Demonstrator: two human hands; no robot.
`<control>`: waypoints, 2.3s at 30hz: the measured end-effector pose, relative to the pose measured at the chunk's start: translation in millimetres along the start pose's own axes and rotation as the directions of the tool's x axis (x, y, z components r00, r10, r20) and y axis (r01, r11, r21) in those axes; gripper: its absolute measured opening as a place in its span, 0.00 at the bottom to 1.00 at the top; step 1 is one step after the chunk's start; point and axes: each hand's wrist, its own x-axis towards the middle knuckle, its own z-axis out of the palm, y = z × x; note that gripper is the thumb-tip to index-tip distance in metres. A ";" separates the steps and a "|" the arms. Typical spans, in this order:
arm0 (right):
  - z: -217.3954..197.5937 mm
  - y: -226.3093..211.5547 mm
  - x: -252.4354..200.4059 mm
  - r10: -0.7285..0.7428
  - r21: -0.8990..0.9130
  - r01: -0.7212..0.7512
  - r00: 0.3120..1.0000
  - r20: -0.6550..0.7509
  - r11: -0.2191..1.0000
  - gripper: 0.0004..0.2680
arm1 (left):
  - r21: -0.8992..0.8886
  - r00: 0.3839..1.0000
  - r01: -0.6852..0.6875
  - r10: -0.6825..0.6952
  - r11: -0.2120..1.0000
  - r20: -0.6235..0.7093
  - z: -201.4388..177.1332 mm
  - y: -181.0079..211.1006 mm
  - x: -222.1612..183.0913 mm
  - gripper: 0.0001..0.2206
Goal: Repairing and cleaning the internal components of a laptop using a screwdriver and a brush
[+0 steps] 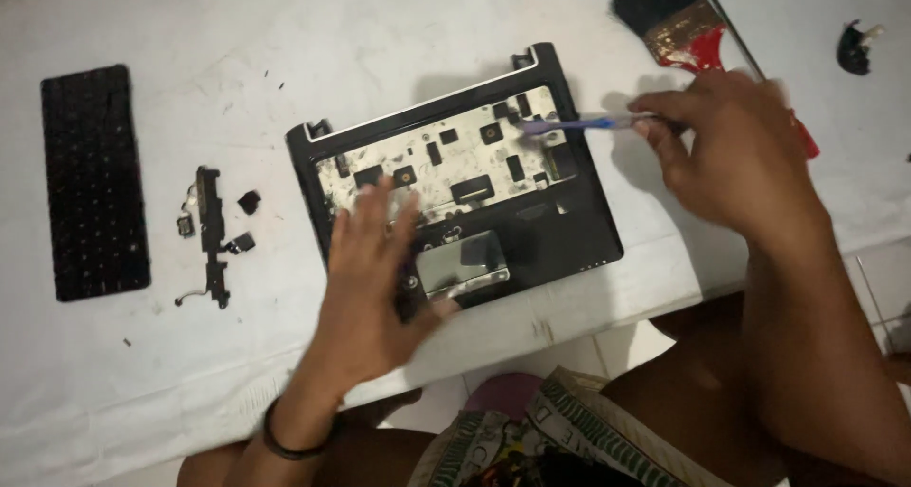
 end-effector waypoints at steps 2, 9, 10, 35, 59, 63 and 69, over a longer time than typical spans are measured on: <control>-25.4 -34.1 6.9 0.069 0.275 -0.140 0.965 0.253 0.951 0.12 | -0.268 0.977 0.000 -0.057 0.964 -0.206 -11.8 -6.0 -2.8 0.32; 7.0 -53.6 -4.4 -0.303 0.457 0.137 0.901 0.311 0.879 0.04 | 0.019 0.926 0.330 -0.327 0.944 0.187 -50.9 -52.6 -20.2 0.53; 13.1 -56.1 -6.2 -0.239 0.344 0.131 0.926 0.291 0.930 0.03 | 0.045 0.918 0.317 -0.319 0.947 0.238 -49.6 -55.0 -22.8 0.57; -5.1 -102.2 29.1 -0.129 0.260 0.020 0.904 0.407 0.965 0.09 | 0.115 0.927 0.297 -0.315 0.948 0.205 -28.8 -64.6 -35.0 0.63; 26.5 -100.8 27.4 -0.216 0.095 0.204 0.965 0.147 0.974 0.07 | 0.069 0.930 0.312 -0.320 0.947 0.183 -27.6 -63.1 -36.2 0.63; 37.3 -106.7 21.9 -0.324 0.273 0.260 0.920 0.222 0.926 0.05 | 0.068 0.928 0.318 -0.325 0.946 0.184 -25.1 -64.5 -36.6 0.64; 21.2 -110.8 25.8 -0.211 0.292 0.110 0.916 0.342 0.950 0.12 | 0.077 0.923 0.319 -0.328 0.945 0.201 -25.7 -64.4 -35.6 0.64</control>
